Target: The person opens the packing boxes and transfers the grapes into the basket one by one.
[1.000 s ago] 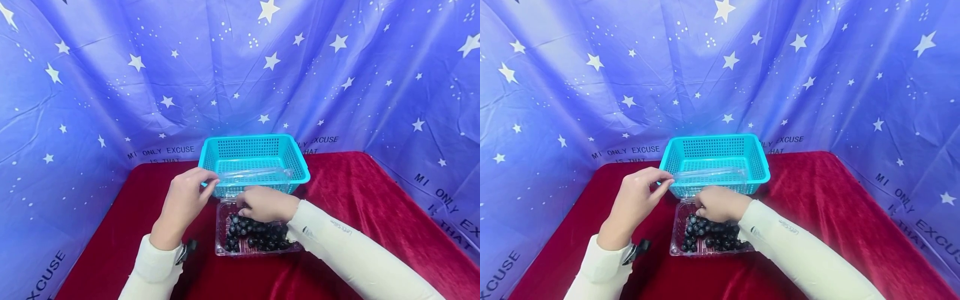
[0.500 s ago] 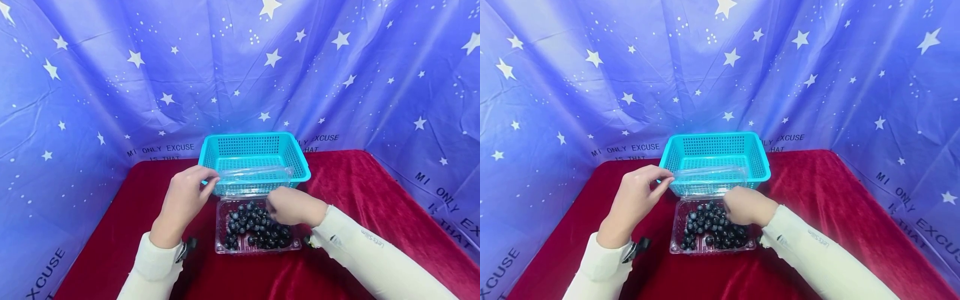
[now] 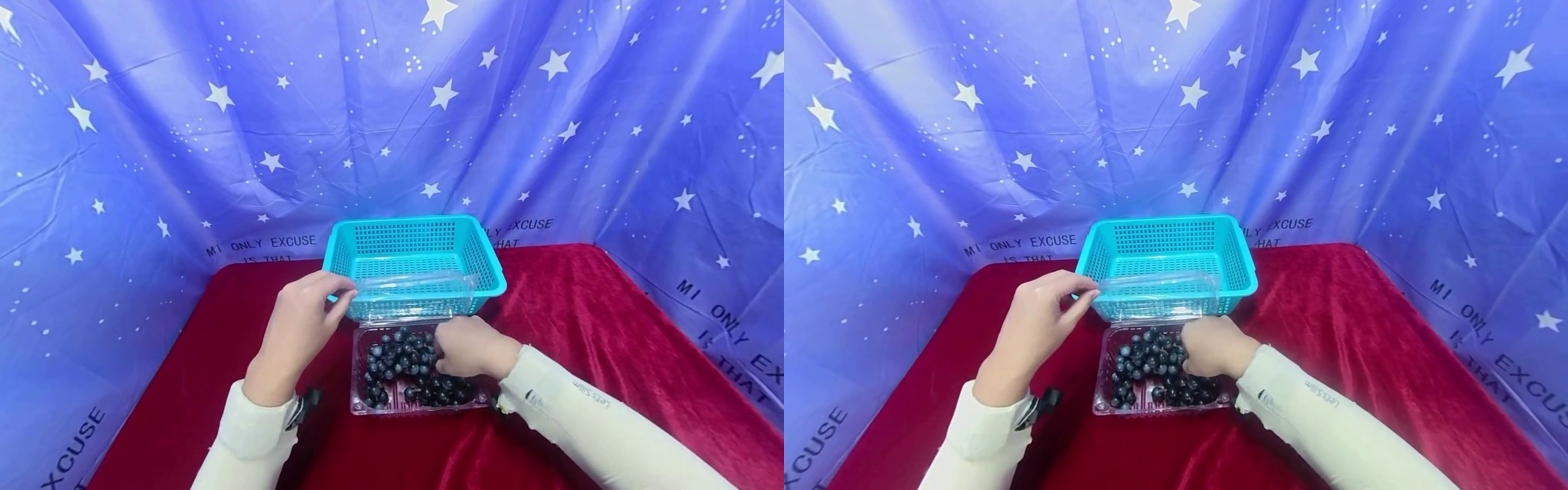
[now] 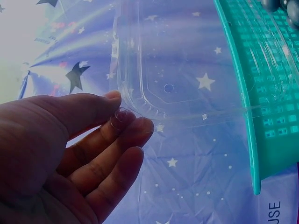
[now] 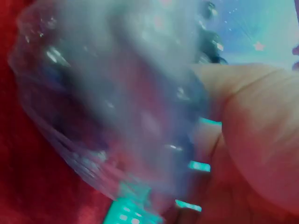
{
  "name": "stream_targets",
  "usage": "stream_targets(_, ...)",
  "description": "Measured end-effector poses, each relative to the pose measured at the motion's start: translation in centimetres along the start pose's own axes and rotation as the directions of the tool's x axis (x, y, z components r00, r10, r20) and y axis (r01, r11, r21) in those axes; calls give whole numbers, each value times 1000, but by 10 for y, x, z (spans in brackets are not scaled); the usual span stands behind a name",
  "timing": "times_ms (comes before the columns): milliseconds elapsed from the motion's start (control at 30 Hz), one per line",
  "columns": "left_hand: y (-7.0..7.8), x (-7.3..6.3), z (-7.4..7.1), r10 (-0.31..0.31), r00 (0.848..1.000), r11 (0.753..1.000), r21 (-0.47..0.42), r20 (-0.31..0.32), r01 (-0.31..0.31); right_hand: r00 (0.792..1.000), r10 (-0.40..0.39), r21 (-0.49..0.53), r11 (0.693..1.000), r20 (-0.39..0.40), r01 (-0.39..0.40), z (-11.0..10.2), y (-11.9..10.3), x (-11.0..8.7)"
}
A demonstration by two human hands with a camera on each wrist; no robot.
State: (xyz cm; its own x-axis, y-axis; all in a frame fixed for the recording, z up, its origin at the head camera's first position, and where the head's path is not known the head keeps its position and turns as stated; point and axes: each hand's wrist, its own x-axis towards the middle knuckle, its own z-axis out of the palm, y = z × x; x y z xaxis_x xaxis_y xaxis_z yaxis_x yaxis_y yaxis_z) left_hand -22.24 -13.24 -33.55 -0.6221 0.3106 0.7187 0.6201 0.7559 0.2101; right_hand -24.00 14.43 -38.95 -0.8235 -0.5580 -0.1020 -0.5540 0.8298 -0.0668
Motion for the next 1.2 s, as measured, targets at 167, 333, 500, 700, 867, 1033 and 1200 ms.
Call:
stream_targets(167,-1,0,0,6,1000,1000,-5,-2,-6,996,52,-61,997,-73,-56,10,-6,3)
stream_targets(333,-1,-1,1,-4,1000,1000,-5,7,4,991,72,-13,997,-115,-74,15,-6,6)
stream_targets(500,-1,-1,0,-7,1000,1000,-4,13,7,986,115,21,993,-119,-113,19,-7,7)
stream_targets(700,-1,-1,0,-8,1000,1000,6,16,8,976,166,78,985,-141,-156,23,-7,9)
stream_targets(867,0,-1,0,-4,1000,1000,6,3,4,968,161,151,980,-193,-132,25,-5,10)
stream_targets(1033,1,-1,0,-5,1000,1000,2,2,5,966,136,259,963,-220,-77,26,-3,9)
stream_targets(1200,0,-1,-1,-18,1000,1000,5,20,18,971,104,278,960,-215,-41,27,-2,9)
